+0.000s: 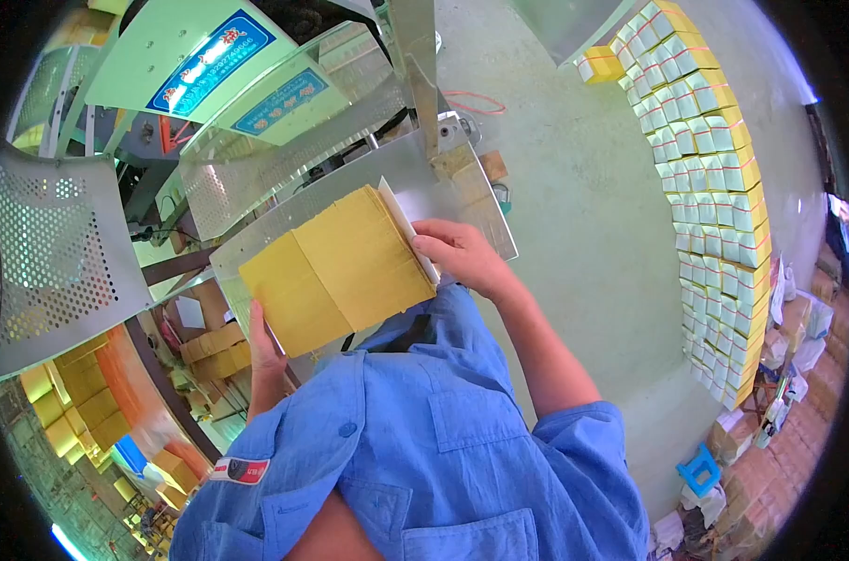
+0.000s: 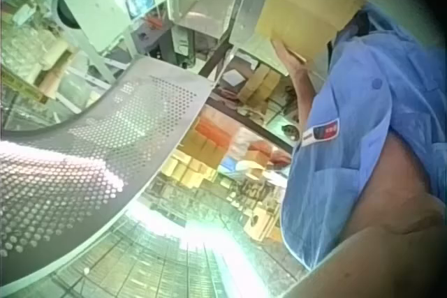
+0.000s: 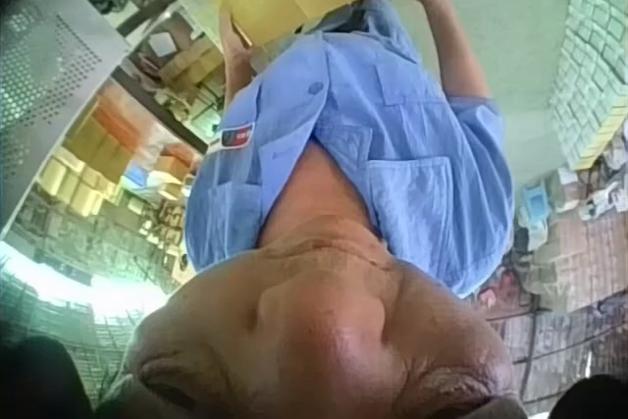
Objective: Using a binding machine to strap bundles of paper and weighing them on a digital scale.
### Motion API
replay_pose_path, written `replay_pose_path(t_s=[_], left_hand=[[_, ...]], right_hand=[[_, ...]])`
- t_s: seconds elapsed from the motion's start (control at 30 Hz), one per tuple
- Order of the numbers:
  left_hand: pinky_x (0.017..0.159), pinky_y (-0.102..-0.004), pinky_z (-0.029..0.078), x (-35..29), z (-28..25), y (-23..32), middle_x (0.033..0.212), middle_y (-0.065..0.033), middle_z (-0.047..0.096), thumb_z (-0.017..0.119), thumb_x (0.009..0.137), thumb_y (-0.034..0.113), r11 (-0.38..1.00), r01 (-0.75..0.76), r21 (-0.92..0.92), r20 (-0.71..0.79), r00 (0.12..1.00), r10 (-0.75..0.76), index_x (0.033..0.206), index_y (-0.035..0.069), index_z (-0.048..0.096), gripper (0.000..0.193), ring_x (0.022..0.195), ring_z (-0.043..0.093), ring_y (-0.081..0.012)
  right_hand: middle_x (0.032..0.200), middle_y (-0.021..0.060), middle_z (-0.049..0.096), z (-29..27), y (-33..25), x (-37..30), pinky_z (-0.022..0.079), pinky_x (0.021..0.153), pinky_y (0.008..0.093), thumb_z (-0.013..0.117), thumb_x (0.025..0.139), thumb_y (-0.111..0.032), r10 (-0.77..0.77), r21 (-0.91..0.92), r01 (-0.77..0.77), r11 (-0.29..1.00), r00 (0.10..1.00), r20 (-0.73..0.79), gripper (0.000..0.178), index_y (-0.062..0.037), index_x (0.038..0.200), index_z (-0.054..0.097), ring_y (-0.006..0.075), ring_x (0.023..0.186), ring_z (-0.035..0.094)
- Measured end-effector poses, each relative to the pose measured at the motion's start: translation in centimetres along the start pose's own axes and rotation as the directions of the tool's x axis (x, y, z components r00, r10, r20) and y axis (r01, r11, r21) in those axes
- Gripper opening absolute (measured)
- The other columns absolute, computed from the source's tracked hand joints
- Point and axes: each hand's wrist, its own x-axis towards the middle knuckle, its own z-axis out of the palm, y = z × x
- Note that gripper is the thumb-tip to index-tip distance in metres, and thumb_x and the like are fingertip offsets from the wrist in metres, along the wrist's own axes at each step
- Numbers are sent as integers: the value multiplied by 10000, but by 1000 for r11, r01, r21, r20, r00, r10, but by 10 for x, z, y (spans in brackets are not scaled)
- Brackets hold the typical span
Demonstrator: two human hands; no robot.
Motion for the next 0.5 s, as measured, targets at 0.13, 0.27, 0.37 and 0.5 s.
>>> replay_pose_path(t_s=[0.13,0.27,0.37,0.5], left_hand=[[1028,-390,423,-2,-1,2,1361,-105,516,413,1006,425,1000,9,5,-2,1000,-8,1404,49,410,547,1233,516,-249],[1035,-398,417,0,-6,0,1359,-105,517,398,1010,438,1000,-8,10,3,1000,8,1408,53,409,554,1237,512,-255],[1041,-406,410,1,-8,1,1364,-116,509,377,1011,464,990,36,-139,-7,999,-37,1410,38,401,584,1240,509,-262],[964,-394,475,8,7,13,1290,-133,564,395,1009,427,980,84,-180,-50,994,-94,1376,16,437,553,1142,582,-265]], right_hand=[[1178,67,644,3,2,1,413,1002,309,575,944,-212,-29,-28,30,999,999,20,383,12,1255,593,150,1120,559],[1138,133,665,5,2,4,480,921,326,604,903,-255,-55,-103,55,993,998,2,410,3,1221,612,204,1044,628],[1139,137,663,1,2,5,486,925,334,617,894,-262,-47,-137,50,989,999,24,425,-9,1235,603,220,1046,636],[1151,131,658,5,-8,6,490,930,346,615,898,-261,-19,-127,25,992,999,46,434,-15,1254,588,229,1063,634]])
